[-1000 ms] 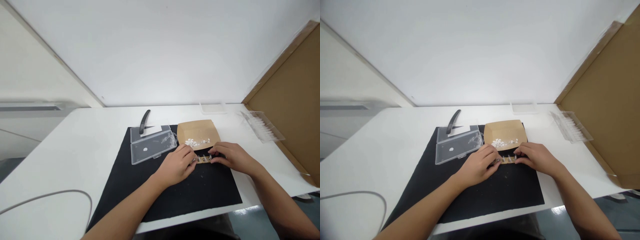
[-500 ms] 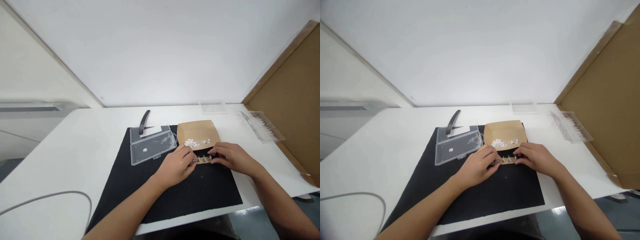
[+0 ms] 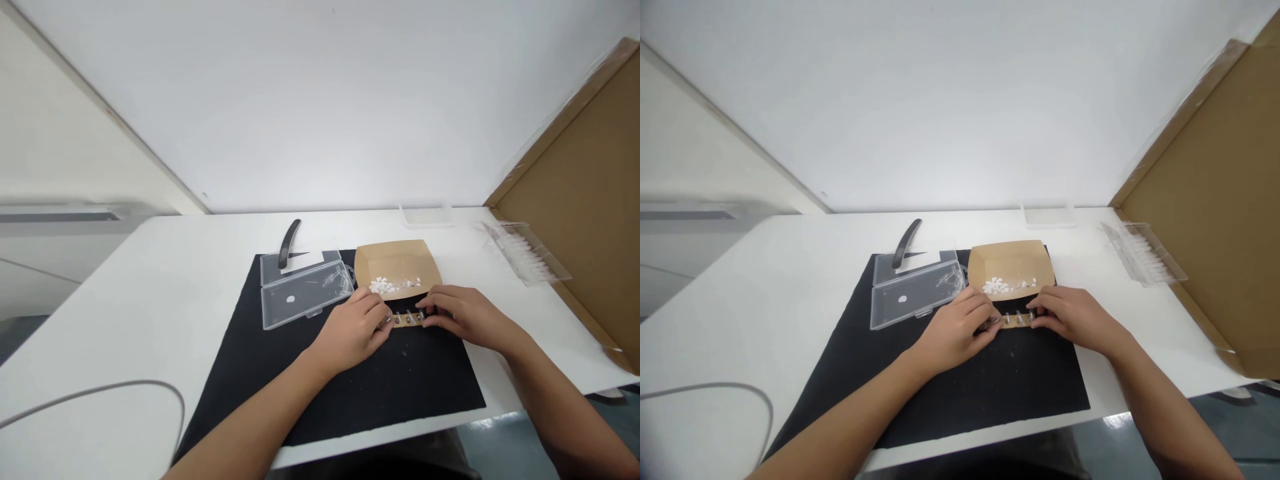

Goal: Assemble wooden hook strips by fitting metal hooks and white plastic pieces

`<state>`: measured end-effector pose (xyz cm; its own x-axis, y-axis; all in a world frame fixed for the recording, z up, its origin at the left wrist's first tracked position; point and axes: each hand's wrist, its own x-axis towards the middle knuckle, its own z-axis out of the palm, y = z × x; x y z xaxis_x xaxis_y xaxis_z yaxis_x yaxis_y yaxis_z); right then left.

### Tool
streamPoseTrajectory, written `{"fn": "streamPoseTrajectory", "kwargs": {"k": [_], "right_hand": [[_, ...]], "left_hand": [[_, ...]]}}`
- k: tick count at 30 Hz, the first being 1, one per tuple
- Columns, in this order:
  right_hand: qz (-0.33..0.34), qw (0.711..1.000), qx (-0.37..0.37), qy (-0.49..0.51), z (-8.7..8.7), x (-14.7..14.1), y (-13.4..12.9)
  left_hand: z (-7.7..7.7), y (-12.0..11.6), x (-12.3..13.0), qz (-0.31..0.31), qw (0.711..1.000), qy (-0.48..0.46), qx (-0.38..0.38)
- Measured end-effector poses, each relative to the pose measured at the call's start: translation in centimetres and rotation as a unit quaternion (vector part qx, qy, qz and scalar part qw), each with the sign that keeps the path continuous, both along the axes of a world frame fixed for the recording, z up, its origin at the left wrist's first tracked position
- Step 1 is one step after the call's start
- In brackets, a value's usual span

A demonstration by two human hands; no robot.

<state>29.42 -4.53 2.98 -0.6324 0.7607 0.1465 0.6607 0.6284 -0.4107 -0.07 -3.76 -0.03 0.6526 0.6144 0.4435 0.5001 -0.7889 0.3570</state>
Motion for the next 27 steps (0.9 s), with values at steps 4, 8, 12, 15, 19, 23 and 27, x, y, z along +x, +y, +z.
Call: {"fn": "streamPoseTrajectory", "kwargs": {"k": [4,8,12,15,19,23,27], "right_hand": [[-0.003,1.000,-0.011,-0.001,0.01,0.04,-0.01],[0.001,1.000,-0.027,-0.005,0.10,0.01,-0.02],[0.006,0.999,-0.031,-0.005,0.17,-0.04,-0.06],[0.005,0.999,-0.035,-0.006,0.18,0.00,-0.11],[0.004,0.999,-0.054,-0.004,0.28,0.14,-0.17],[0.003,0.998,-0.061,-0.007,0.45,0.26,-0.21],[0.002,0.999,-0.049,-0.004,0.46,0.31,-0.20]], "left_hand": [[0.10,-0.01,0.05,0.003,1.000,-0.007,0.001],[0.25,-0.06,0.12,0.002,1.000,-0.012,-0.004],[0.19,-0.04,0.14,0.000,1.000,-0.017,-0.005],[0.06,-0.01,0.12,-0.001,1.000,-0.021,-0.001],[-0.05,-0.01,0.12,-0.001,1.000,-0.022,-0.005],[-0.05,-0.03,0.17,0.003,1.000,-0.024,-0.005],[-0.04,-0.04,0.19,0.006,1.000,-0.017,-0.003]]}}
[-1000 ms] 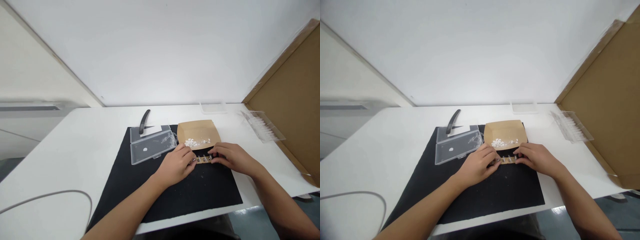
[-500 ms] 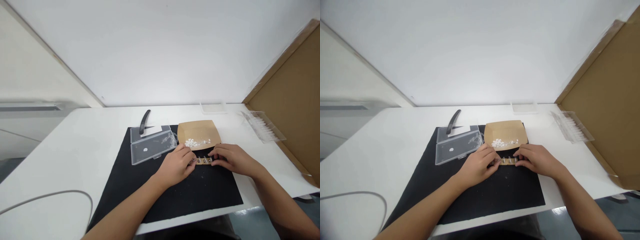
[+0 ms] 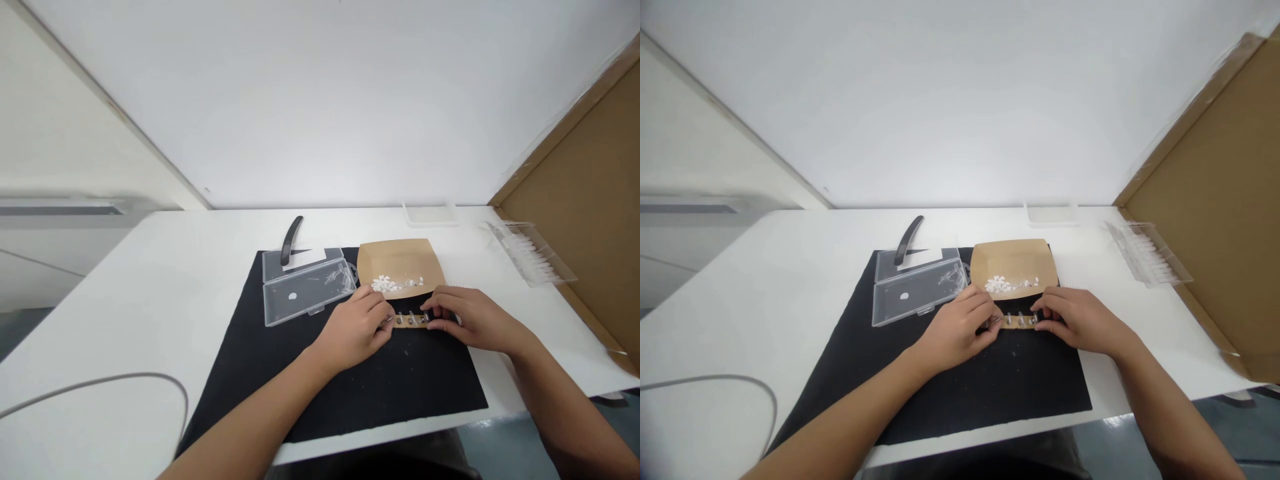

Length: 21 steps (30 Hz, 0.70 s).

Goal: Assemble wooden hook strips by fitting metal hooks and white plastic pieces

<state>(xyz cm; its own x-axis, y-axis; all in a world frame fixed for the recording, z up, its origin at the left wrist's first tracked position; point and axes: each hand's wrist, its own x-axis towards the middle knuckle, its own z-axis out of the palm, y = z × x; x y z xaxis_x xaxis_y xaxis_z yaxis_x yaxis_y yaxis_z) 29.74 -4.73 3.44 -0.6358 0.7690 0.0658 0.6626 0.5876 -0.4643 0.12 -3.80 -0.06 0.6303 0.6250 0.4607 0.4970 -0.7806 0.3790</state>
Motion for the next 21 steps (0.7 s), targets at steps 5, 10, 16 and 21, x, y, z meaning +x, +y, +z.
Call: {"fn": "streamPoseTrajectory", "kwargs": {"k": [5,10,16,21], "right_hand": [[0.007,1.000,0.004,0.001,-0.32,-0.11,0.02],[0.008,1.000,0.006,-0.004,-0.29,-0.22,-0.03],[0.003,1.000,-0.001,-0.003,0.23,-0.10,-0.19],[0.009,1.000,0.000,0.004,0.06,-0.11,-0.17]], "left_hand": [[0.06,0.02,-0.01,-0.003,1.000,0.003,-0.001],[0.07,0.03,-0.03,-0.003,1.000,0.001,-0.001],[0.01,-0.04,0.02,0.005,1.000,-0.006,-0.005],[0.03,-0.03,0.08,0.000,1.000,-0.012,0.005]]}}
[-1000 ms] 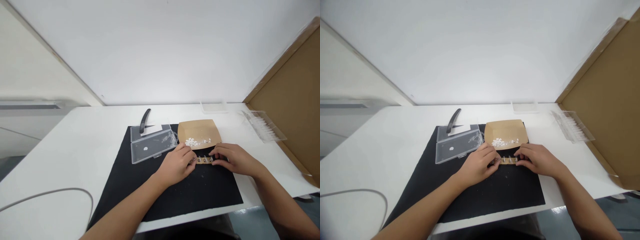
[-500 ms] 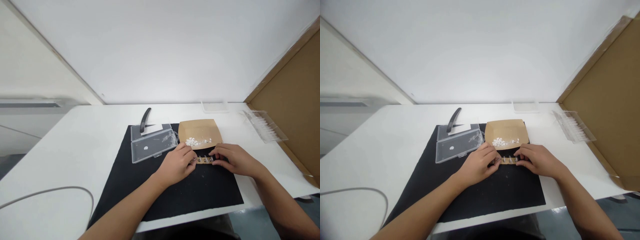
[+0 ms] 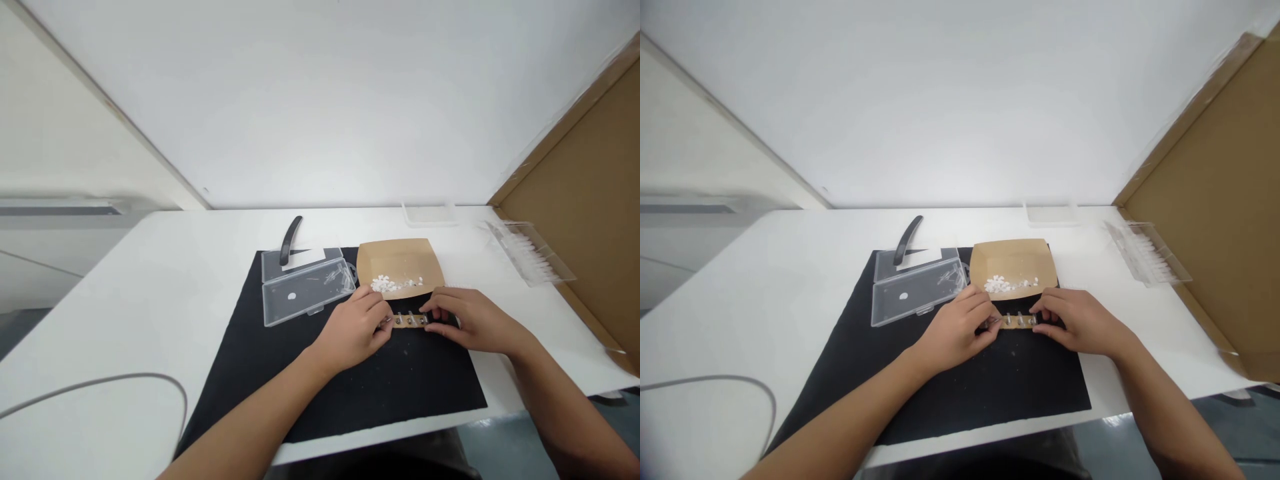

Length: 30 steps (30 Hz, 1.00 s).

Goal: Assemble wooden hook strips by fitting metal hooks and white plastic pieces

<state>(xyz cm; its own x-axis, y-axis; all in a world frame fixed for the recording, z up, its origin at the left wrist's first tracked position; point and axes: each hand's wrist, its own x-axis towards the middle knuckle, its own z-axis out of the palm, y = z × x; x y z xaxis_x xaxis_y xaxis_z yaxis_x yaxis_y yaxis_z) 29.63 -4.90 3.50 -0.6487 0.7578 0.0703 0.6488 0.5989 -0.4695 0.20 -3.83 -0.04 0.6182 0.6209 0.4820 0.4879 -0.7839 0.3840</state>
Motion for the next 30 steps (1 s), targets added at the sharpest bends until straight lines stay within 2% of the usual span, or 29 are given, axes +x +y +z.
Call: {"fn": "streamPoseTrajectory", "kwargs": {"k": [19,26,30], "right_hand": [[0.000,1.000,0.012,-0.001,-0.2,-0.3,0.0],[-0.006,1.000,0.013,-0.009,-0.2,-0.3,0.0],[-0.005,1.000,0.019,-0.007,-0.3,-0.2,0.0]], "left_hand": [[0.0,0.0,-0.1,-0.002,1.000,0.020,-0.003],[0.7,0.2,-0.5,-0.030,0.998,0.055,-0.007],[1.2,0.4,-0.8,-0.047,0.998,0.039,-0.015]]}}
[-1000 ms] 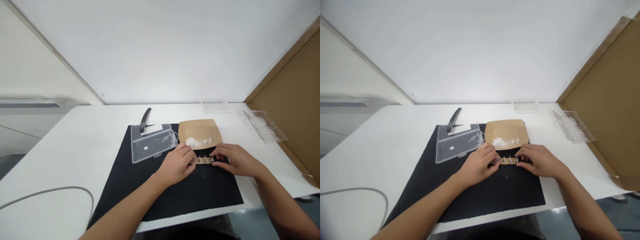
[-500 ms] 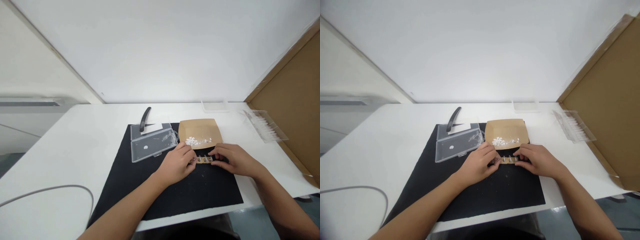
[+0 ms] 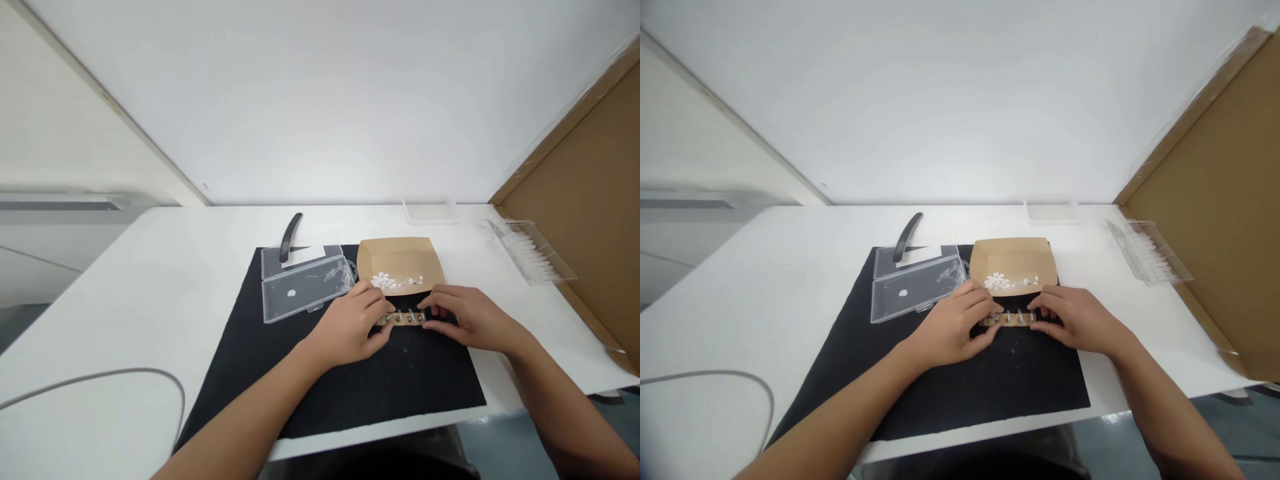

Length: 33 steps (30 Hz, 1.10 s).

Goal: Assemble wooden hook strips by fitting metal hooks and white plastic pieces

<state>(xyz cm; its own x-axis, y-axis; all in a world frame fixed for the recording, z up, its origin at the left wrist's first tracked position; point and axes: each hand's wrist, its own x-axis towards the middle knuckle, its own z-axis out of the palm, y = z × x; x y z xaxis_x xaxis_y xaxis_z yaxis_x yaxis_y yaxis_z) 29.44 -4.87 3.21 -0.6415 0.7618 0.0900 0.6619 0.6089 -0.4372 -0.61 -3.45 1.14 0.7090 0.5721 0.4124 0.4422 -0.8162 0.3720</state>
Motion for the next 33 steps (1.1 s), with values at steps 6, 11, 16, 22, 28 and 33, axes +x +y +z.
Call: {"fn": "streamPoseTrajectory", "kwargs": {"k": [6,11,16,22,28,33], "right_hand": [[0.005,1.000,0.000,-0.003,0.2,-0.1,0.0],[0.000,1.000,0.004,-0.008,0.2,-0.1,-0.1],[-0.003,1.000,-0.002,-0.018,0.2,0.0,-0.2],[-0.002,1.000,0.000,-0.025,0.2,0.0,-0.2],[0.000,1.000,0.003,-0.028,0.1,0.0,-0.2],[-0.001,0.999,0.003,-0.032,0.1,0.0,-0.3]], "left_hand": [[0.2,0.3,-0.4,-0.037,0.999,-0.007,-0.008],[0.1,1.0,-1.0,-0.064,0.998,0.000,-0.002],[0.1,1.3,-1.2,-0.079,0.997,0.008,-0.021],[0.0,1.2,-1.2,-0.086,0.996,0.008,-0.030],[-0.2,1.2,-1.0,-0.077,0.996,0.011,-0.038],[0.2,1.2,-1.0,-0.087,0.995,0.007,-0.051]]}}
